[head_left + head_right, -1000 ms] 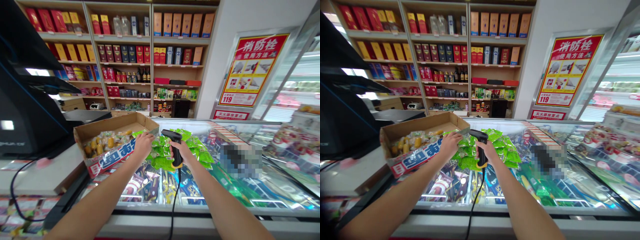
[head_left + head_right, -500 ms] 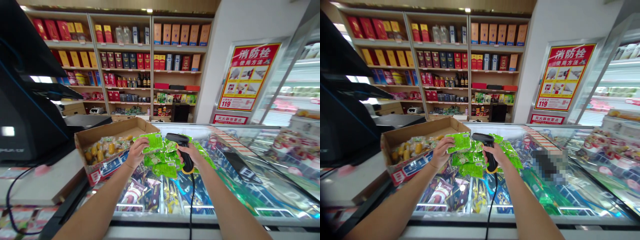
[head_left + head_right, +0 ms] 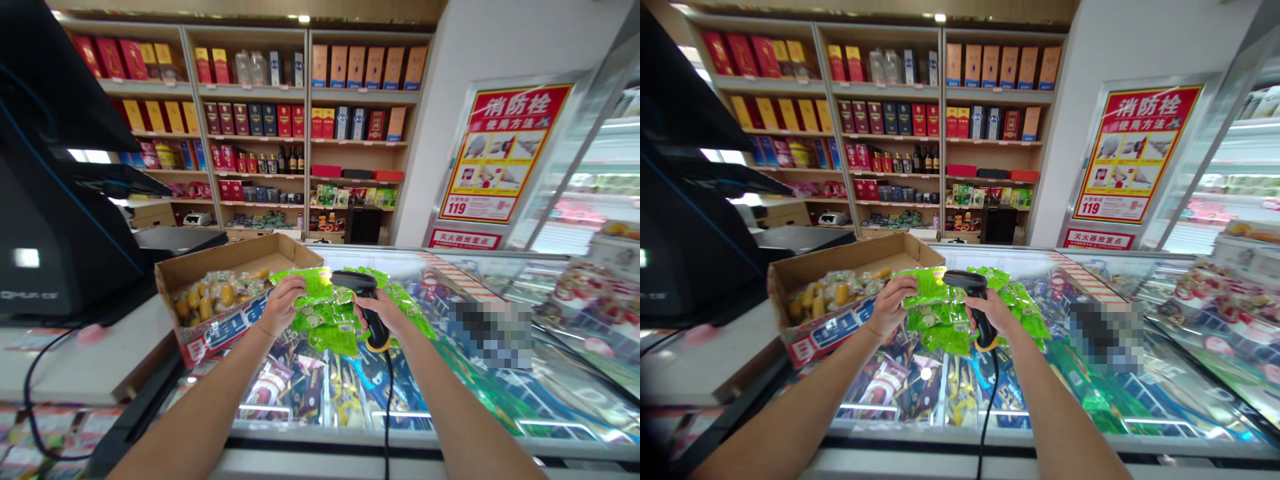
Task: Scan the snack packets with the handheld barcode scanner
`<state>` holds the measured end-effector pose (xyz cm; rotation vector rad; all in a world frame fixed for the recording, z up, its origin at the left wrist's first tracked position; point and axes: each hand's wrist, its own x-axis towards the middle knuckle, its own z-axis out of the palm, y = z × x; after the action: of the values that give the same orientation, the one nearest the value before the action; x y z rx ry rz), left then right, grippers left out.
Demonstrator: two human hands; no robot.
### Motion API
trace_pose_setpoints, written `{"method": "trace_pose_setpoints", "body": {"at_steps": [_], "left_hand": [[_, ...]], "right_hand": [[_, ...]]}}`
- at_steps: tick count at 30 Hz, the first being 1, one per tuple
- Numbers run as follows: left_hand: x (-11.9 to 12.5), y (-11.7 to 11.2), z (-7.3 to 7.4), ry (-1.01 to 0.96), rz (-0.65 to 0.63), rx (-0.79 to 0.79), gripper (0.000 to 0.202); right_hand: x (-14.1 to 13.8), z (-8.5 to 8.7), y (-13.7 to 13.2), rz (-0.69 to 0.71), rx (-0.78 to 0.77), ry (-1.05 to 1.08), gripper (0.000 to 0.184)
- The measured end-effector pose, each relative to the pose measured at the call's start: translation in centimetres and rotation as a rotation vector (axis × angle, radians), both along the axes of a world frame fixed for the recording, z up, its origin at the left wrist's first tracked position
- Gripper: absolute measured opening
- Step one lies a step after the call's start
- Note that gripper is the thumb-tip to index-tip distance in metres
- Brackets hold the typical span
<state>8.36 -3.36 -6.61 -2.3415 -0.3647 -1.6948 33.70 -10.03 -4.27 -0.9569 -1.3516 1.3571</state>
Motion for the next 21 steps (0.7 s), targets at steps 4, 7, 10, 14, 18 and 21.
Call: {"method": "trace_pose_setpoints", "body": {"at_steps": [4,7,10,14,18,21], "left_hand": [[-0.4,0.1,0.0,-0.013,0.032,-0.026,0.022],[-1.2,0.5,0.2,-0.062,0.117,-0.065,0.023],[-1.8,1.3,0.9,-0.186,0.282,-0.151,0.026],[-1.6,2.2,2.0,-0.215,0.524,-0.384,0.039],[-0.8,2.5,2.9,-0.107,0.659,-0.554,0.042],[-0.4,2.0,3.4,0.018,0.777,-0.682,0.041]], "right_hand": [[-0.3,-0.6,0.3,-0.011,-0.001,0.030,0.031],[-1.2,-0.8,0.9,-0.045,-0.036,0.060,0.031],[-2.9,-0.2,1.5,-0.062,-0.037,0.043,0.026],[-5.8,1.9,2.5,-0.021,-0.012,-0.058,0.026],[-8.2,3.7,3.7,0.018,0.031,-0.104,0.025],[-9.0,4.0,4.2,0.013,0.032,-0.116,0.027]]}}
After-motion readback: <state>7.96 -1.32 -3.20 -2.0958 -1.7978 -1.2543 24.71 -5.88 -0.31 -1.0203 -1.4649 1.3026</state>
